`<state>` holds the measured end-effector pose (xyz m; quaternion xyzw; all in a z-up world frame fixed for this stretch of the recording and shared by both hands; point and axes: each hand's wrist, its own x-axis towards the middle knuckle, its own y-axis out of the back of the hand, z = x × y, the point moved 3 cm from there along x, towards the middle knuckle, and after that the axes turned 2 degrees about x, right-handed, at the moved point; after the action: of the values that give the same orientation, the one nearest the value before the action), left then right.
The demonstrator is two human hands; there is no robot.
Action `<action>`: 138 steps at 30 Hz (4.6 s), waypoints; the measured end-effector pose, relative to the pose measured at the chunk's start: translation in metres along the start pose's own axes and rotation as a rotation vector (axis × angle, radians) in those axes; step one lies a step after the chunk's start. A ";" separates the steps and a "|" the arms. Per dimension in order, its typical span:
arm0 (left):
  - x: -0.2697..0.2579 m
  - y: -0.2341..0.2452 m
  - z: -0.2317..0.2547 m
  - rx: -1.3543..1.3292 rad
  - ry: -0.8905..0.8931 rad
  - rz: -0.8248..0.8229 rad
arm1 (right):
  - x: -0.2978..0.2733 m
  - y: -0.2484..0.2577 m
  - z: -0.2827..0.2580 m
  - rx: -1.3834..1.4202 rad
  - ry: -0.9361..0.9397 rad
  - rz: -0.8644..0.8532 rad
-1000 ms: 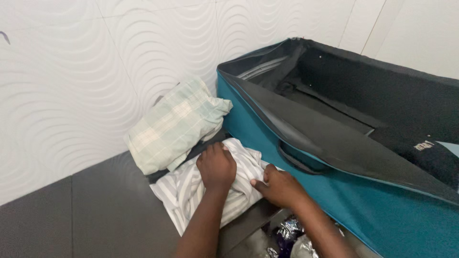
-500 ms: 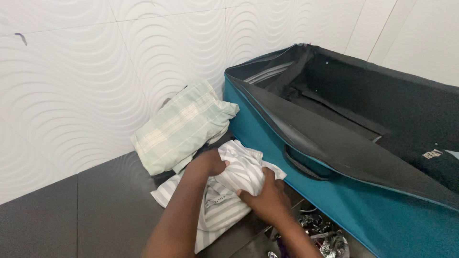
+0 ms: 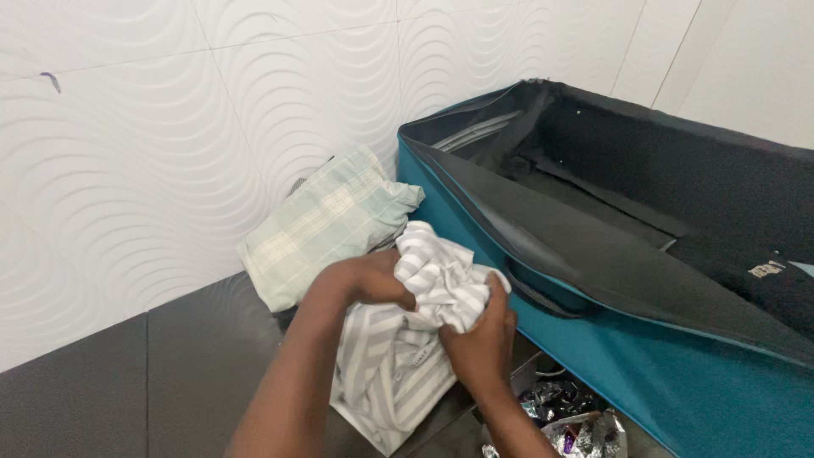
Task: The person folds a light green plaid shirt on a dark table, smoothing and aligning the fabric. They then open a teal suitcase and place the folded shirt along with other folded clothes inside.
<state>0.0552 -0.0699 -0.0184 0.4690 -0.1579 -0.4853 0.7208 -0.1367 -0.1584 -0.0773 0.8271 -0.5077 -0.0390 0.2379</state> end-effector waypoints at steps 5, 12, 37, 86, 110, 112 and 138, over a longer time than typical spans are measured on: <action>-0.021 0.023 0.047 0.143 -0.089 0.297 | 0.019 0.006 -0.014 0.831 -0.224 0.021; -0.062 0.045 0.112 -0.031 -0.218 0.678 | 0.024 0.076 -0.072 0.859 -0.358 -0.032; 0.117 -0.032 0.391 -0.413 -1.036 0.427 | 0.171 0.409 -0.016 -0.660 -0.104 0.363; 0.014 0.052 -0.094 0.100 0.128 0.596 | 0.033 -0.096 0.014 0.212 -0.210 -0.735; -0.028 0.093 -0.063 0.164 0.096 0.583 | 0.029 -0.127 0.005 0.972 -0.206 -0.671; -0.034 0.095 -0.040 0.300 -0.080 0.793 | 0.028 -0.123 0.000 1.004 -0.213 -0.662; -0.034 -0.003 -0.017 -0.105 0.130 0.523 | 0.035 -0.106 0.023 1.501 -0.474 -0.647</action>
<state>0.0492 -0.0321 -0.0216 0.4044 -0.2016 -0.2594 0.8536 -0.0394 -0.1572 -0.1371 0.8401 -0.1738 0.0698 -0.5091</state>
